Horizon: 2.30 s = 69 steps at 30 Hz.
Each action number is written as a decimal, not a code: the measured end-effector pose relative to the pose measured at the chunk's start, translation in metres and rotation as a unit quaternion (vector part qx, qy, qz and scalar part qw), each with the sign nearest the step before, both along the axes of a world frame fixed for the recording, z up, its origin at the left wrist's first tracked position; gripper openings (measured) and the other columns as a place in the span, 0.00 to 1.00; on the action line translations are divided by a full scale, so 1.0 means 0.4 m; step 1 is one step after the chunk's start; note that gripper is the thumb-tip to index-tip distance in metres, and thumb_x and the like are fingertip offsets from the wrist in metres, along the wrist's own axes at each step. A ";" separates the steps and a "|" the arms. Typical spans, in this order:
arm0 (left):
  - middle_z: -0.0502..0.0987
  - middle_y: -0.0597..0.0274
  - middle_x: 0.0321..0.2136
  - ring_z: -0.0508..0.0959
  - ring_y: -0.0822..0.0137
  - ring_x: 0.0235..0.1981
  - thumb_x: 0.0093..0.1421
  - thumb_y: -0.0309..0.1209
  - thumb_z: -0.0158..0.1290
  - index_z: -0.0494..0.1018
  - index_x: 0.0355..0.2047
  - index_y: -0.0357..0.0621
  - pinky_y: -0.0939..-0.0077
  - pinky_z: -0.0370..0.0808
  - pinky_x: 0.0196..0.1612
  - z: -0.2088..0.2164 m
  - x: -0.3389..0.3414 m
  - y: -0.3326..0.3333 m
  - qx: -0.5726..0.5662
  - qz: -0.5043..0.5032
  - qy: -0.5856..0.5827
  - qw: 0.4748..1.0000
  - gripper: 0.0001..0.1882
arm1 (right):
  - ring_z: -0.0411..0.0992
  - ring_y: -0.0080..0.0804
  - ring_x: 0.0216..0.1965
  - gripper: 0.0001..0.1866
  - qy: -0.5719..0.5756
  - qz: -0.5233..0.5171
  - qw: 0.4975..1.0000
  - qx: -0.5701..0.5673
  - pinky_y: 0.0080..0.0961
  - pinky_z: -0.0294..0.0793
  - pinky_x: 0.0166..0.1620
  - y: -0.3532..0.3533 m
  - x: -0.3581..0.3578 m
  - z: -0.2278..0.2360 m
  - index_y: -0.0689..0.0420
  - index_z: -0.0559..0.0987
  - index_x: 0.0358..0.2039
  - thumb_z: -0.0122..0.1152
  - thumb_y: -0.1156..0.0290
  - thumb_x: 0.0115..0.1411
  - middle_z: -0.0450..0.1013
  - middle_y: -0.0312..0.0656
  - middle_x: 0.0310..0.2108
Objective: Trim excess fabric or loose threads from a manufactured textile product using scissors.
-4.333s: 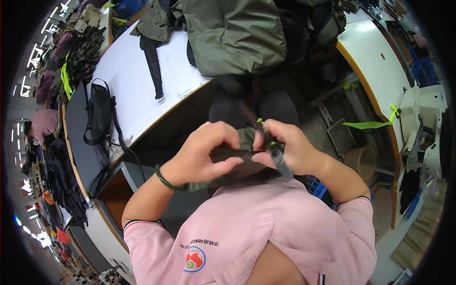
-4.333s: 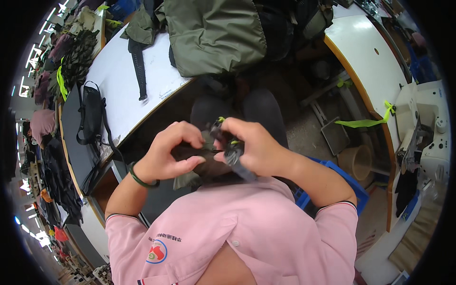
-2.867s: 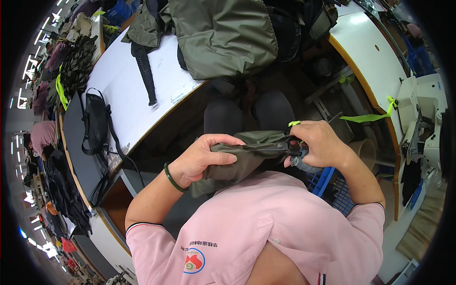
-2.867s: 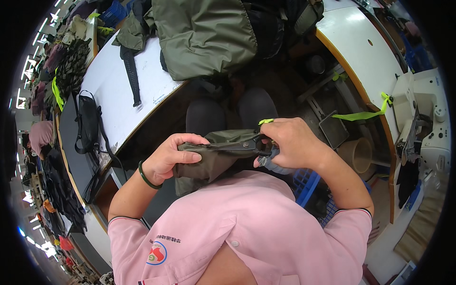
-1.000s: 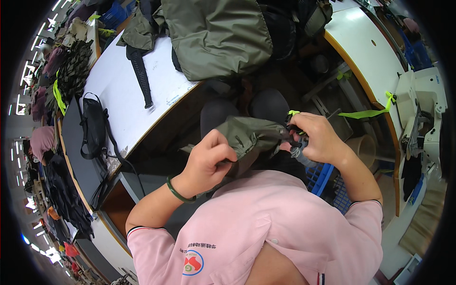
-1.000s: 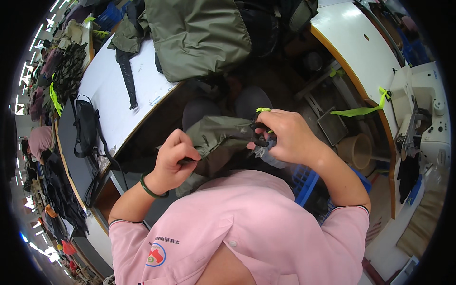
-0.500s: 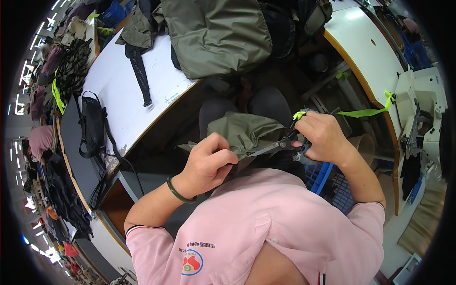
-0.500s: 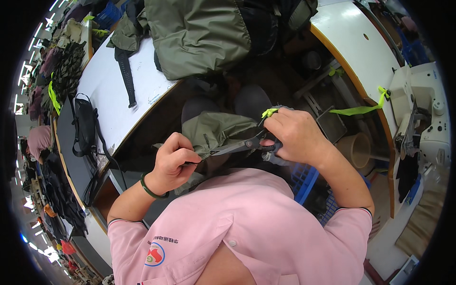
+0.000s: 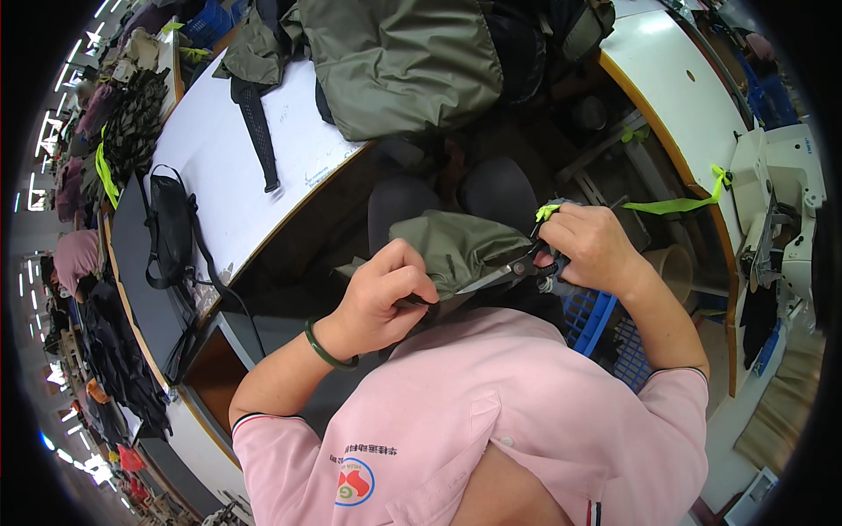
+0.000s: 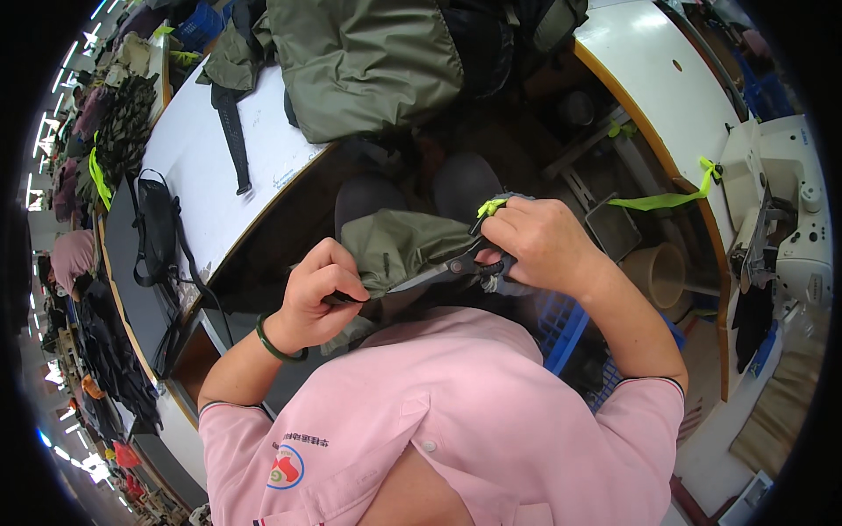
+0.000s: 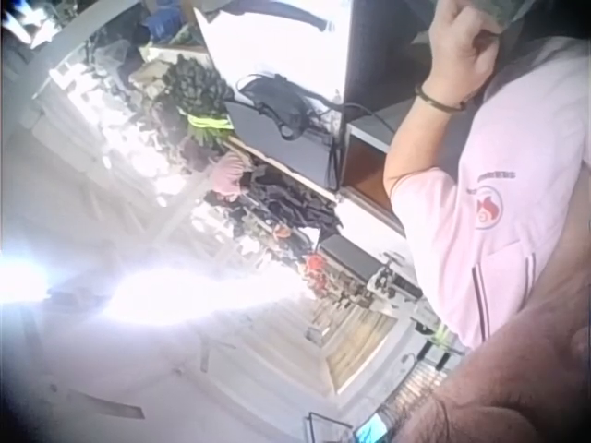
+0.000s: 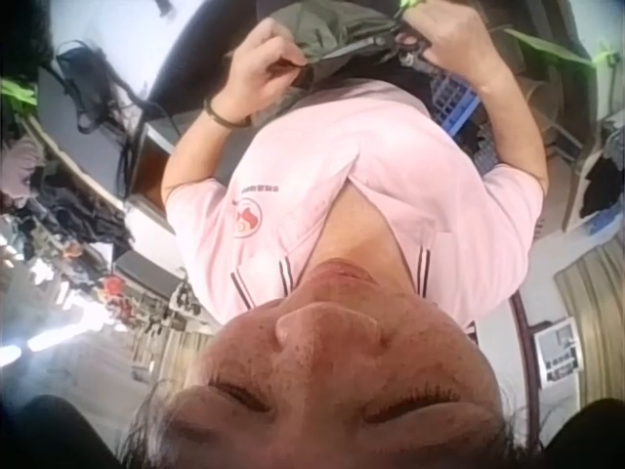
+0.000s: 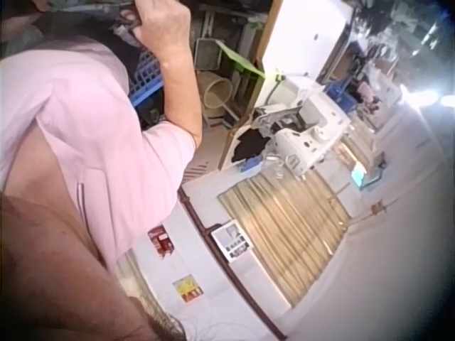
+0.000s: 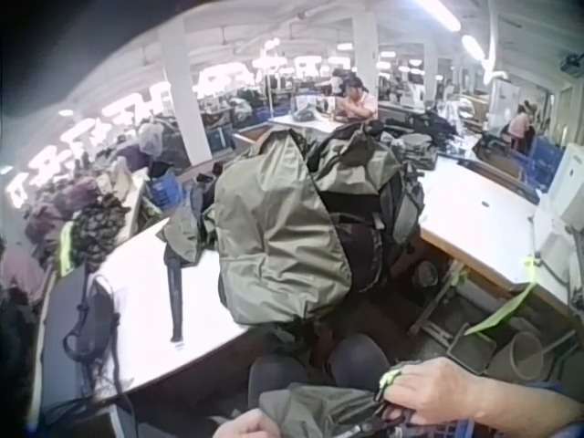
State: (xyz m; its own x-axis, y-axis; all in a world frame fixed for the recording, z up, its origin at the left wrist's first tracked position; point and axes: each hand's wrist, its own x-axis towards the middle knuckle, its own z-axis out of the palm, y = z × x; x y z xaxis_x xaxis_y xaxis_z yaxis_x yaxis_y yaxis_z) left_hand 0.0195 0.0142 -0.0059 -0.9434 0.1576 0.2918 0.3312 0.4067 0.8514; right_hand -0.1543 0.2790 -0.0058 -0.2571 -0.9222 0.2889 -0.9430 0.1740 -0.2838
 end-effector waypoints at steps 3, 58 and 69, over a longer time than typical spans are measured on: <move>0.66 0.61 0.29 0.71 0.63 0.29 0.41 0.11 0.56 0.75 0.28 0.43 0.75 0.69 0.30 0.001 0.000 -0.001 0.017 -0.012 -0.011 1.000 0.15 | 0.72 0.36 0.27 0.14 -0.019 0.008 1.000 0.004 0.32 0.71 0.26 0.007 -0.003 -0.010 0.55 0.72 0.24 0.71 0.67 0.45 0.70 0.37 0.22; 0.74 0.74 0.28 0.69 0.86 0.27 0.58 0.21 0.61 0.74 0.35 0.40 0.90 0.65 0.29 -0.012 -0.015 -0.008 0.323 0.072 -0.329 0.884 0.07 | 0.73 0.45 0.29 0.10 -0.192 -0.038 0.976 0.097 0.37 0.72 0.30 -0.045 0.021 0.038 0.58 0.73 0.24 0.64 0.70 0.43 0.71 0.43 0.22; 0.74 0.75 0.26 0.68 0.86 0.26 0.57 0.22 0.62 0.74 0.34 0.40 0.90 0.63 0.27 -0.017 -0.008 -0.007 0.310 0.074 -0.324 0.891 0.07 | 0.74 0.47 0.29 0.10 -0.171 -0.033 0.980 0.093 0.39 0.72 0.31 -0.045 0.029 0.018 0.58 0.73 0.24 0.66 0.70 0.43 0.72 0.44 0.23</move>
